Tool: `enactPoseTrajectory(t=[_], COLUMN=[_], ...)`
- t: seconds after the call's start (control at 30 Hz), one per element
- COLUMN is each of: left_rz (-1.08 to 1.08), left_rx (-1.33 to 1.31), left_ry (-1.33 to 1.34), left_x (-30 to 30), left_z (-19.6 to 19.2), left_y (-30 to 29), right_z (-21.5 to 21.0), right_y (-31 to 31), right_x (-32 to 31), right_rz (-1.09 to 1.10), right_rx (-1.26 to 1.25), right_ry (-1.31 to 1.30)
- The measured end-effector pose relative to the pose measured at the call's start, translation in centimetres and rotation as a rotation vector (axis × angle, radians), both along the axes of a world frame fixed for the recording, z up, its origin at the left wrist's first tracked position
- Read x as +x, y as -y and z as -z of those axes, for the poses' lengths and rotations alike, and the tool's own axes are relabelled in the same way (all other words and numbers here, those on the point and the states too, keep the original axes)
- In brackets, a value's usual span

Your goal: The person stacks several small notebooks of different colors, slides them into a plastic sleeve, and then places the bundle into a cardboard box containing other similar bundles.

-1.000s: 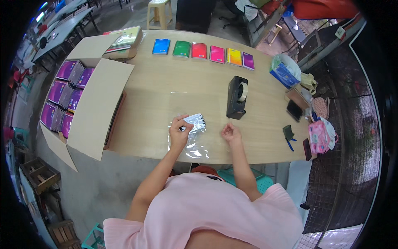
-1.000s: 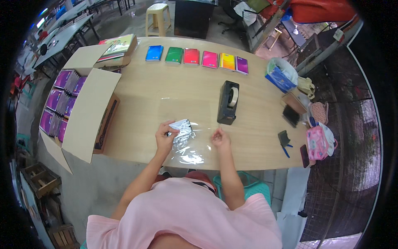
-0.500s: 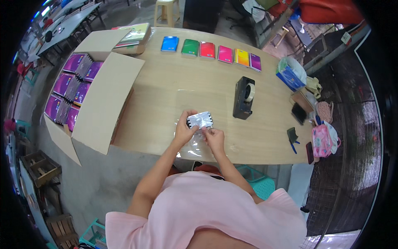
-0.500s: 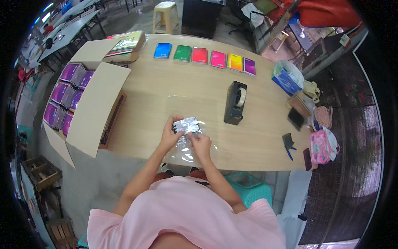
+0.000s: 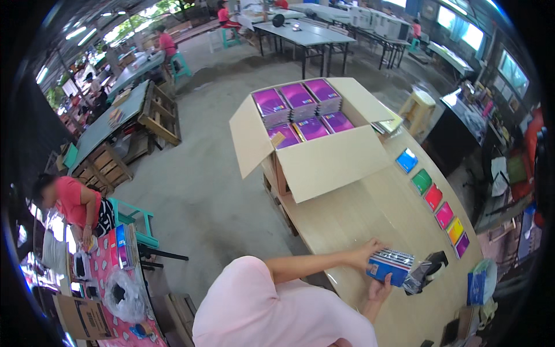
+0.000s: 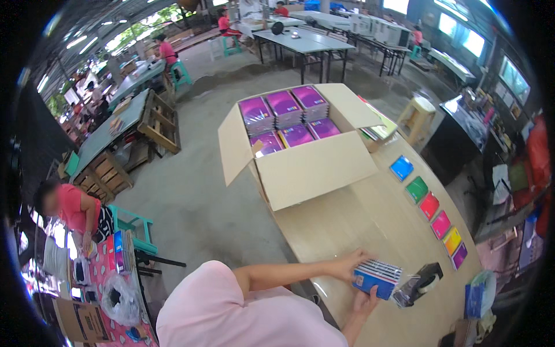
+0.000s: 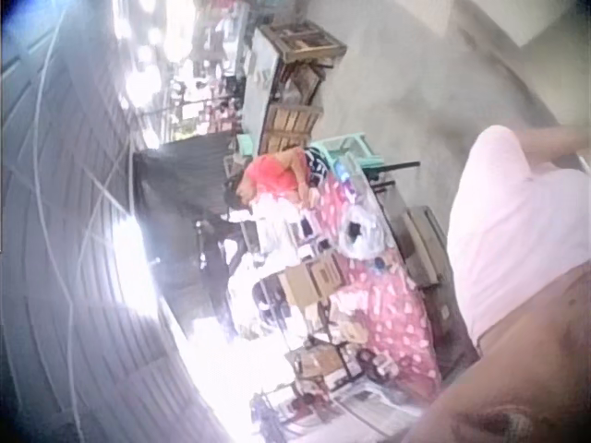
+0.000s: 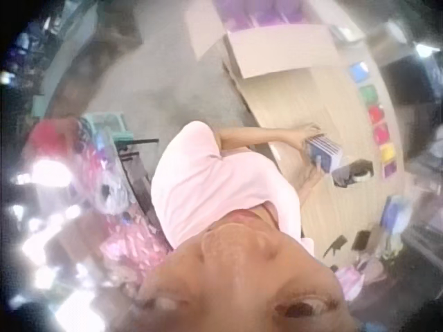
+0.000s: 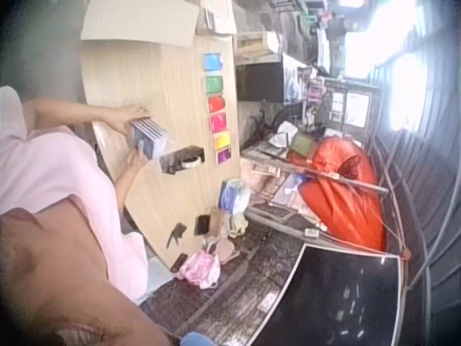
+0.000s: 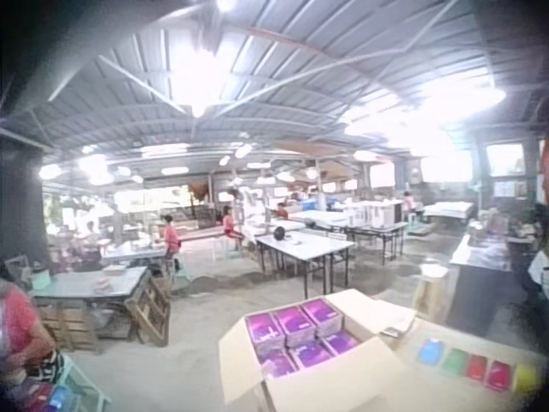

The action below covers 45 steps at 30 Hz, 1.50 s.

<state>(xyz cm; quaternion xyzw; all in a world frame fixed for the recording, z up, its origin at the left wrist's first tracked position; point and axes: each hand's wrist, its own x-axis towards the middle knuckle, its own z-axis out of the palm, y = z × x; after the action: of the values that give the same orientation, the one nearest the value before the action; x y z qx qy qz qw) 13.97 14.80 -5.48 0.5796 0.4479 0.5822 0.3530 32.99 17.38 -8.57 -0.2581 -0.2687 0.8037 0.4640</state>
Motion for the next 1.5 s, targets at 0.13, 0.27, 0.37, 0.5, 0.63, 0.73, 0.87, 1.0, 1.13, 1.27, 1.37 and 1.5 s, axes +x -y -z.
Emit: enactPoseTrajectory(t=[0.13,0.27,0.37,0.5,0.63,0.73,0.87,1.0,1.13,1.27,1.37,1.5], left_rz=[-0.167,-0.033,-0.117,0.001,0.255,0.046,-0.179,-0.028,-0.103,-0.5,-0.518,-0.387], left_rx=[-0.099,-0.243,0.14,0.539,0.475,0.39,0.132,-0.043,-0.054,0.125,-0.007,0.049], left_ry=[-0.278,-0.138,-0.551,-0.951,-1.075,-0.556,-0.109,0.16,0.008,-0.224,-0.196,-0.409], left_x=[1.3,0.9,-1.4,-3.8,-4.8,-5.1,-0.7,2.6,2.1,5.2,5.3,1.6], left_z=[5.7,4.6,-2.4,-4.6,-9.9,-9.7,3.7,8.0,9.2,8.0,5.4,3.0], left_y=[0.0,0.0,0.3,-3.2,-5.3,-3.3,-2.1,-3.4,-2.8,-2.7,0.2,1.8], right_z=[-0.8,9.8,-1.3,-12.2,-14.0,-8.7,3.3,11.9,13.1,8.5,-0.2,-12.3], right_y=[-2.5,-7.8,-5.5,-6.6,-9.3,-11.1,-6.6,-8.0,-9.4,-8.7,-7.5,-7.8], right_x=[0.8,4.1,3.6,3.1,4.3,9.0,4.1,1.8,1.6,3.8,4.2,3.7], right_rz=[-0.094,-0.109,-0.13,-0.34,-0.286,-0.031,-0.051,-0.096,-0.072,0.078,0.293,-0.012], right_rx=[0.384,0.854,0.881,1.694,1.668,1.101,0.705,0.711,0.8,0.888,1.108,1.25], right_ry=[0.73,0.975,0.665,1.221,1.248,0.624,0.623,0.55,0.63,0.706,0.916,1.08])
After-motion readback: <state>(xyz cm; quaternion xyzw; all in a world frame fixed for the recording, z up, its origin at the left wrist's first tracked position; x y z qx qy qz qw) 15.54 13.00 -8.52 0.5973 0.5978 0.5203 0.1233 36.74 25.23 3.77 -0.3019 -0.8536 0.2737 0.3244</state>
